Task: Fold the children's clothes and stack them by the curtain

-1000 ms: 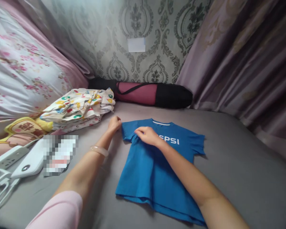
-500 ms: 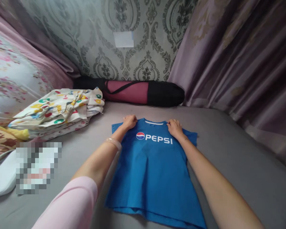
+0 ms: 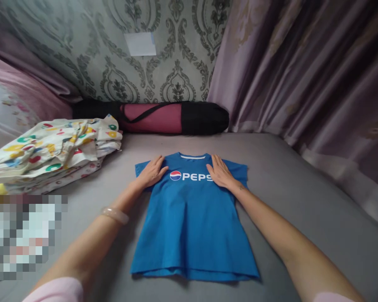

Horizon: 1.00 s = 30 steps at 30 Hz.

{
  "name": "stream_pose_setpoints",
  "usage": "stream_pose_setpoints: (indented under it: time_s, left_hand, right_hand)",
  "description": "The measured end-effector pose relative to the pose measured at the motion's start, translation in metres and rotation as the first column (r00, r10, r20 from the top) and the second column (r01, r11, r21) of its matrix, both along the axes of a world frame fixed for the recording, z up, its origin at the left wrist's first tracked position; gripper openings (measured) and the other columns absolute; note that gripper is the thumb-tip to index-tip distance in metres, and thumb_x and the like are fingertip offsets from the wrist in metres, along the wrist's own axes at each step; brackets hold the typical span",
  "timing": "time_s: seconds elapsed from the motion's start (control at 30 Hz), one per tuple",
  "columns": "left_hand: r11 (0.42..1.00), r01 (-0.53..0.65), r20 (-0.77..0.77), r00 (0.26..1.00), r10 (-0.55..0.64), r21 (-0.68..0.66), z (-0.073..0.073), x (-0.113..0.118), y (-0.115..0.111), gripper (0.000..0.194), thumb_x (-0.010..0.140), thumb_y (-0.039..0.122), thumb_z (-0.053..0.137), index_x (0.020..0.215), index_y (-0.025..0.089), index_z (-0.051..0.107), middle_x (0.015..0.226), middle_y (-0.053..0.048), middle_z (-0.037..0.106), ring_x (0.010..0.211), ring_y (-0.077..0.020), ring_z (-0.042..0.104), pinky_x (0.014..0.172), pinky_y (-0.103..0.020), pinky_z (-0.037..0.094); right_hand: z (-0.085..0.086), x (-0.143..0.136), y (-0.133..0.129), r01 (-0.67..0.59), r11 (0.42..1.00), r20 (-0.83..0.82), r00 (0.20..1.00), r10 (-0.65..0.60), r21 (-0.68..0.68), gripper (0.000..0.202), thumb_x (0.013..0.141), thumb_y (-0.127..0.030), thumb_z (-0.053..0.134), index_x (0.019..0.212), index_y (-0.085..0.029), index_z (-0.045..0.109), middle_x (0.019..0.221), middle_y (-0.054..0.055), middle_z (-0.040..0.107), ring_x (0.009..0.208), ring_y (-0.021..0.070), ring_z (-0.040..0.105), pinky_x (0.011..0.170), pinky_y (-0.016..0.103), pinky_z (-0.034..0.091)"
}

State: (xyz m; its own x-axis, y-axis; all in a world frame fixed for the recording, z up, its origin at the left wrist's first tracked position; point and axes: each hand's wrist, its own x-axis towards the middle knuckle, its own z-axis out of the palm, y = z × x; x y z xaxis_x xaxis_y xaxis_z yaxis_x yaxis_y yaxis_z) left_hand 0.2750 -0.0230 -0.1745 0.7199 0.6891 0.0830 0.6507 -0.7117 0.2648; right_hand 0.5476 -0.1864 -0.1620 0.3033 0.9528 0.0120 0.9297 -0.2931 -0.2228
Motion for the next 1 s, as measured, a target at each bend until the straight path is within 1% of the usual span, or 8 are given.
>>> stream_pose_setpoints:
  time_s: [0.3,0.47,0.53,0.6,0.73,0.8,0.87,1.0]
  left_hand:
    - [0.999,-0.044,-0.004,0.999,0.044,0.018,-0.007,-0.072,0.005,0.062,0.096,0.049,0.024,0.141,0.008,0.038,0.151,-0.021,0.034,0.142,-0.0318,0.027,0.115,-0.051,0.022]
    - [0.989,-0.128,0.083,0.989,0.122,0.071,0.002,-0.112,-0.021,0.069,0.089,0.057,0.031,0.133,0.005,0.045,0.142,-0.025,0.042,0.133,-0.0350,0.040,0.110,-0.048,0.033]
    - [0.988,-0.142,0.122,0.983,0.134,0.061,0.016,-0.129,-0.047,0.063,0.086,0.059,0.036,0.122,0.011,0.055,0.127,-0.021,0.056,0.118,-0.0324,0.053,0.103,-0.045,0.040]
    - [0.989,-0.120,0.119,0.984,0.130,-0.087,0.032,-0.142,-0.082,0.053,0.086,0.060,0.039,0.109,0.018,0.062,0.104,-0.012,0.066,0.094,-0.0253,0.062,0.086,-0.037,0.049]
    - [0.886,-0.124,0.103,0.977,0.189,-0.447,0.056,-0.156,-0.163,0.044,0.086,0.059,0.046,0.104,0.022,0.062,0.084,-0.002,0.067,0.065,-0.0151,0.057,0.061,-0.026,0.047]
    - [0.830,-0.106,0.183,0.953,0.243,-0.548,0.056,-0.157,-0.197,0.047,0.084,0.058,0.053,0.112,0.021,0.059,0.079,-0.001,0.063,0.064,-0.0143,0.055,0.058,-0.024,0.046]
    - [0.795,-0.090,0.253,0.921,0.296,-0.600,0.049,-0.155,-0.221,0.055,0.081,0.056,0.058,0.122,0.022,0.053,0.082,-0.001,0.061,0.068,-0.0148,0.055,0.058,-0.025,0.046]
    - [0.851,-0.153,0.306,0.889,0.341,-0.502,0.032,-0.150,-0.243,0.058,0.081,0.051,0.062,0.131,0.026,0.048,0.096,-0.003,0.060,0.083,-0.0171,0.057,0.075,-0.030,0.049]
  right_hand:
    - [-0.009,0.077,-0.061,0.050,0.998,0.138,0.989,-0.044,-0.042,0.068,0.097,-0.048,0.011,0.149,-0.011,0.032,0.155,0.014,0.031,0.144,0.0279,0.024,0.117,0.047,0.019]
    - [0.004,0.095,-0.108,0.117,0.993,0.118,0.986,-0.114,-0.018,0.065,0.096,-0.045,0.023,0.146,-0.007,0.036,0.151,0.019,0.036,0.138,0.0299,0.035,0.112,0.043,0.030]
    - [0.014,0.086,-0.131,0.142,0.989,0.093,0.985,-0.145,0.044,0.060,0.093,-0.041,0.030,0.142,-0.008,0.043,0.147,0.019,0.042,0.135,0.0297,0.040,0.110,0.041,0.034]
    - [0.025,0.068,-0.156,0.155,0.981,0.050,0.986,-0.162,0.117,0.049,0.091,-0.036,0.036,0.128,-0.012,0.056,0.135,0.017,0.054,0.125,0.0283,0.051,0.105,0.038,0.039]
    - [0.045,0.010,-0.203,0.167,0.986,-0.340,0.928,-0.155,0.007,0.036,0.091,-0.042,0.039,0.096,-0.020,0.067,0.082,0.006,0.071,0.070,0.0181,0.066,0.068,0.029,0.050]
    - [0.050,-0.021,-0.223,0.137,0.985,-0.542,0.823,-0.171,-0.103,0.038,0.091,-0.047,0.038,0.095,-0.019,0.064,0.072,0.003,0.069,0.052,0.0145,0.060,0.055,0.026,0.046]
    - [0.052,-0.047,-0.237,0.166,0.974,-0.558,0.799,-0.224,-0.154,0.037,0.088,-0.051,0.043,0.098,-0.020,0.062,0.064,0.000,0.066,0.047,0.0141,0.056,0.052,0.026,0.044]
    - [0.042,-0.076,-0.252,0.243,0.966,-0.449,0.856,-0.257,-0.090,0.042,0.084,-0.054,0.049,0.112,-0.023,0.057,0.059,-0.003,0.062,0.056,0.0173,0.059,0.058,0.027,0.044]
